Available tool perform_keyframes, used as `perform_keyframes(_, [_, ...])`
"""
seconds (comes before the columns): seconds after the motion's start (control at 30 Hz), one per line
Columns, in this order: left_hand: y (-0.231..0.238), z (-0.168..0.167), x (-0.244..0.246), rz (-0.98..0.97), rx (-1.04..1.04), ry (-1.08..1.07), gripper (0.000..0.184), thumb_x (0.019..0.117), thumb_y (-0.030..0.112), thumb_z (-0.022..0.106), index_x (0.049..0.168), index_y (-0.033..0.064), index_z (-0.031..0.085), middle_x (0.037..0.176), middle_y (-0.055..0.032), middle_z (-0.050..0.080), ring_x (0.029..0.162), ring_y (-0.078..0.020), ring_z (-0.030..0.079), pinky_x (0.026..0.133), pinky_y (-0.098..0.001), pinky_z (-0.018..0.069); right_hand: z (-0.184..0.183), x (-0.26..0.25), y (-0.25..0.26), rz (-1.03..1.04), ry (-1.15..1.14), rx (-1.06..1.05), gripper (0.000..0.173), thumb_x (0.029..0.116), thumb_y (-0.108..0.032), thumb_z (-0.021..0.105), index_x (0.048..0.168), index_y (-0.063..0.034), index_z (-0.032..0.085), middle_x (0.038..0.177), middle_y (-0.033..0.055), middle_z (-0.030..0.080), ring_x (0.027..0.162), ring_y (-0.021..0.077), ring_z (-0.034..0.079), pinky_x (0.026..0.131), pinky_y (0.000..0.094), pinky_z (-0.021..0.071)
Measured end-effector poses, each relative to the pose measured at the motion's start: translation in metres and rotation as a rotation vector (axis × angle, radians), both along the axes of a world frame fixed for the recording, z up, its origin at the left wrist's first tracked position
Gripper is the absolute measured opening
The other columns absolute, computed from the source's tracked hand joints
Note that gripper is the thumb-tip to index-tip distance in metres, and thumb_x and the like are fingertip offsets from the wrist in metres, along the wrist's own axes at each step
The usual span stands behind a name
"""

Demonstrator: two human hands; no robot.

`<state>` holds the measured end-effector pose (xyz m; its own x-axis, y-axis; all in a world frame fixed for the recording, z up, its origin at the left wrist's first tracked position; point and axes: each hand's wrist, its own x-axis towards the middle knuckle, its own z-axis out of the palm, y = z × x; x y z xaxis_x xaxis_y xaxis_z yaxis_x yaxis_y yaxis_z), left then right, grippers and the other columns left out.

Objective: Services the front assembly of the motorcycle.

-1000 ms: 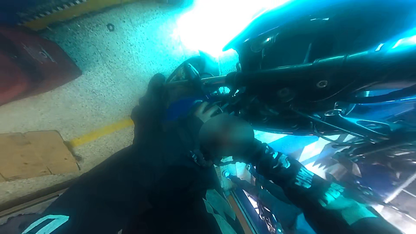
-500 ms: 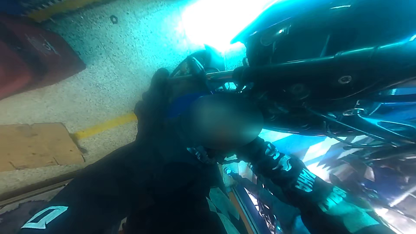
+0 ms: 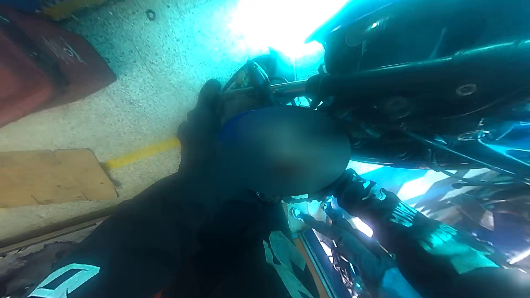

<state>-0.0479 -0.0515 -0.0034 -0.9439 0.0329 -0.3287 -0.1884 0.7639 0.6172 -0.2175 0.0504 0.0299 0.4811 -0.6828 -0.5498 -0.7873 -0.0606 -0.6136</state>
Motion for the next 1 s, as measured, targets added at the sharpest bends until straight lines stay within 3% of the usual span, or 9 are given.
perform_keyframes(0.23, [-0.001,0.002,-0.004,-0.022,0.048,-0.059,0.027,0.0916,0.010,0.069,0.111,0.0267,0.079,0.168,0.0069,0.029,0.153,-0.0304,0.027,0.119,-0.0659,0.0166,-0.008,-0.006,0.007,-0.007,-0.050,-0.053,0.023,0.0923,-0.027,0.067,0.080,-0.0095,0.074,0.085,0.0098,0.072,0.088,0.0312,0.070,0.082,0.0575,0.0510])
perform_keyframes(0.33, [-0.004,0.010,-0.009,-0.054,0.087,-0.158,0.032,0.0934,0.010,0.067,0.118,0.0275,0.076,0.170,0.0094,0.024,0.155,-0.0294,0.021,0.120,-0.0653,0.0120,-0.008,-0.009,0.007,-0.011,-0.053,-0.028,0.024,0.0950,-0.027,0.066,0.084,-0.0080,0.076,0.090,0.0120,0.073,0.092,0.0330,0.072,0.082,0.0581,0.0534])
perform_keyframes(0.47, [-0.003,0.008,-0.010,-0.036,0.078,-0.137,0.033,0.0925,0.008,0.068,0.117,0.0275,0.077,0.169,0.0109,0.026,0.155,-0.0278,0.022,0.121,-0.0636,0.0113,0.000,-0.003,0.009,-0.048,0.044,-0.049,0.023,0.0939,-0.026,0.067,0.083,-0.0083,0.075,0.091,0.0116,0.074,0.092,0.0321,0.072,0.083,0.0565,0.0535])
perform_keyframes(0.57, [-0.001,0.007,-0.006,-0.013,0.055,-0.093,0.030,0.0902,0.006,0.069,0.110,0.0256,0.079,0.167,0.0098,0.031,0.153,-0.0284,0.027,0.120,-0.0634,0.0145,-0.002,0.006,0.015,-0.101,0.027,-0.143,0.023,0.0899,-0.024,0.067,0.074,-0.0074,0.071,0.081,0.0108,0.071,0.083,0.0314,0.070,0.078,0.0538,0.0534])
perform_keyframes(0.77, [-0.001,0.002,0.000,0.009,-0.004,-0.007,0.027,0.0896,0.007,0.070,0.107,0.0249,0.080,0.166,0.0085,0.033,0.152,-0.0288,0.031,0.119,-0.0612,0.0200,0.014,0.013,0.002,-0.106,0.133,0.066,0.022,0.0954,-0.025,0.067,0.089,-0.0052,0.076,0.091,0.0150,0.073,0.092,0.0342,0.071,0.087,0.0556,0.0519])
perform_keyframes(0.87, [0.011,-0.002,0.019,0.260,-0.005,0.272,0.019,0.0881,0.006,0.069,0.098,0.0176,0.080,0.156,-0.0012,0.051,0.146,-0.0321,0.042,0.121,-0.0589,0.0266,0.019,0.013,0.001,-0.103,0.232,0.083,0.023,0.0951,-0.026,0.067,0.091,-0.0058,0.076,0.095,0.0150,0.073,0.094,0.0351,0.070,0.088,0.0574,0.0504])
perform_keyframes(0.9, [0.020,0.002,0.030,0.417,-0.006,0.358,0.017,0.0902,0.008,0.065,0.098,0.0143,0.079,0.148,-0.0050,0.059,0.141,-0.0326,0.049,0.119,-0.0558,0.0340,0.017,0.013,0.004,-0.109,0.253,0.033,0.021,0.0928,-0.026,0.067,0.087,-0.0069,0.075,0.092,0.0137,0.072,0.091,0.0341,0.070,0.086,0.0568,0.0520])
perform_keyframes(0.93, [0.033,0.013,0.039,0.606,0.000,0.376,0.016,0.0929,0.010,0.063,0.099,0.0122,0.078,0.137,-0.0070,0.066,0.131,-0.0304,0.058,0.112,-0.0506,0.0445,0.018,0.014,0.004,-0.130,0.255,0.014,0.020,0.0912,-0.025,0.069,0.086,-0.0057,0.074,0.091,0.0147,0.071,0.089,0.0348,0.070,0.085,0.0570,0.0522])
perform_keyframes(1.0, [0.062,0.040,0.051,0.928,0.071,0.195,0.016,0.0909,0.017,0.067,0.099,0.0098,0.079,0.109,-0.0100,0.074,0.099,-0.0254,0.071,0.084,-0.0433,0.0599,0.023,0.017,0.003,-0.160,0.257,0.032,0.019,0.0903,-0.022,0.070,0.091,-0.0031,0.072,0.094,0.0176,0.071,0.091,0.0366,0.070,0.085,0.0571,0.0522])
